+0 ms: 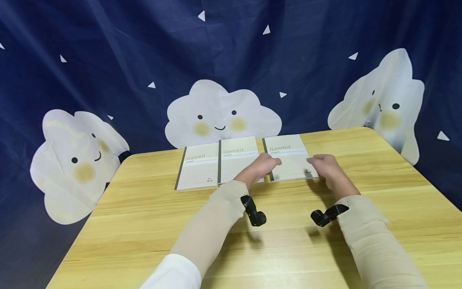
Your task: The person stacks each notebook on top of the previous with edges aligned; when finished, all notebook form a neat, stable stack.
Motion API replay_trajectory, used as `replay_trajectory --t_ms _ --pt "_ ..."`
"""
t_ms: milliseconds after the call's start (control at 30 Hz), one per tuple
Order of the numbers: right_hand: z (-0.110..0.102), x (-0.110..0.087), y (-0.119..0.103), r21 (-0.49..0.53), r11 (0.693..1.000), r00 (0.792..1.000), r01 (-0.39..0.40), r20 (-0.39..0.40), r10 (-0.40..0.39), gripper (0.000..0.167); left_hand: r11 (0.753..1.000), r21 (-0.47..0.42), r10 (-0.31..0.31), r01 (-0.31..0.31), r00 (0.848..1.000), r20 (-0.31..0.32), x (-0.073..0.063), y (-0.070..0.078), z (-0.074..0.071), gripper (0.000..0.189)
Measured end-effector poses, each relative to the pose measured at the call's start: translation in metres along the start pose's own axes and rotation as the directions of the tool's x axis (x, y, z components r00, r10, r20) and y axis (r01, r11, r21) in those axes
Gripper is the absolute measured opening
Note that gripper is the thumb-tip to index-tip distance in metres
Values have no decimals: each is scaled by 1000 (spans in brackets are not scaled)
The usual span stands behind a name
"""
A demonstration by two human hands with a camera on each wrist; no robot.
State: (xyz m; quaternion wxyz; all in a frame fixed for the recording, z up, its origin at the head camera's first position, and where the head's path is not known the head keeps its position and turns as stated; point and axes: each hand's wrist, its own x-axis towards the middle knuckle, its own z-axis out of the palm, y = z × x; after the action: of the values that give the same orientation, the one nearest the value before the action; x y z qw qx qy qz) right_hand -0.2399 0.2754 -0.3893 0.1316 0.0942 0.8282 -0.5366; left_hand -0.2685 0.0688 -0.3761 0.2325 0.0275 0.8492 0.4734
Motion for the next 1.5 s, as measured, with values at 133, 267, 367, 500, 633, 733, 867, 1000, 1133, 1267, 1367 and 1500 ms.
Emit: replay_trajectory --t_ms 133,267,367,500,633,733,867,1000,1133,1267,1367,1500 --pt "-3 3 0 58 998 1000 -17 11 17 65 998 -62 -16 15 1000 -1 2 -1 1 68" --pt "-4 5 -1 111 993 998 -48 32 45 64 988 -152 -27 24 1000 -16 3 -3 0 66" --pt "-6 6 -1 149 986 997 -80 34 76 66 979 -204 -21 14 999 -33 3 -4 -1 63" --pt "-7 8 -1 180 978 994 -107 21 105 67 972 -236 -6 -3 999 -39 3 -4 -3 62" --pt "-7 8 -2 196 974 993 -115 15 114 64 965 -264 -16 6 999 -36 3 -3 -3 63" --pt "-7 9 -1 198 973 993 -117 8 118 60 958 -287 -29 17 999 -36 3 -2 -2 65" --pt "-7 9 -1 200 973 993 -119 6 120 55 950 -312 -40 25 998 -39 3 1 -2 69" --pt "-7 8 -1 211 970 992 -123 14 123 53 947 -319 -39 24 998 -39 3 2 -2 71" --pt "-7 8 -2 224 966 992 -126 15 126 58 942 -335 -29 16 999 -36 3 3 -1 69" --pt "-7 8 -2 233 964 992 -125 22 123 62 924 -382 -32 19 999 -29 3 1 -1 70" --pt "-7 8 -2 233 964 992 -124 22 123 65 908 -417 -53 27 997 -50 4 0 -1 67" --pt "-9 7 -1 246 962 992 -121 11 122 66 888 -460 -56 11 995 -83 6 -3 -2 61"
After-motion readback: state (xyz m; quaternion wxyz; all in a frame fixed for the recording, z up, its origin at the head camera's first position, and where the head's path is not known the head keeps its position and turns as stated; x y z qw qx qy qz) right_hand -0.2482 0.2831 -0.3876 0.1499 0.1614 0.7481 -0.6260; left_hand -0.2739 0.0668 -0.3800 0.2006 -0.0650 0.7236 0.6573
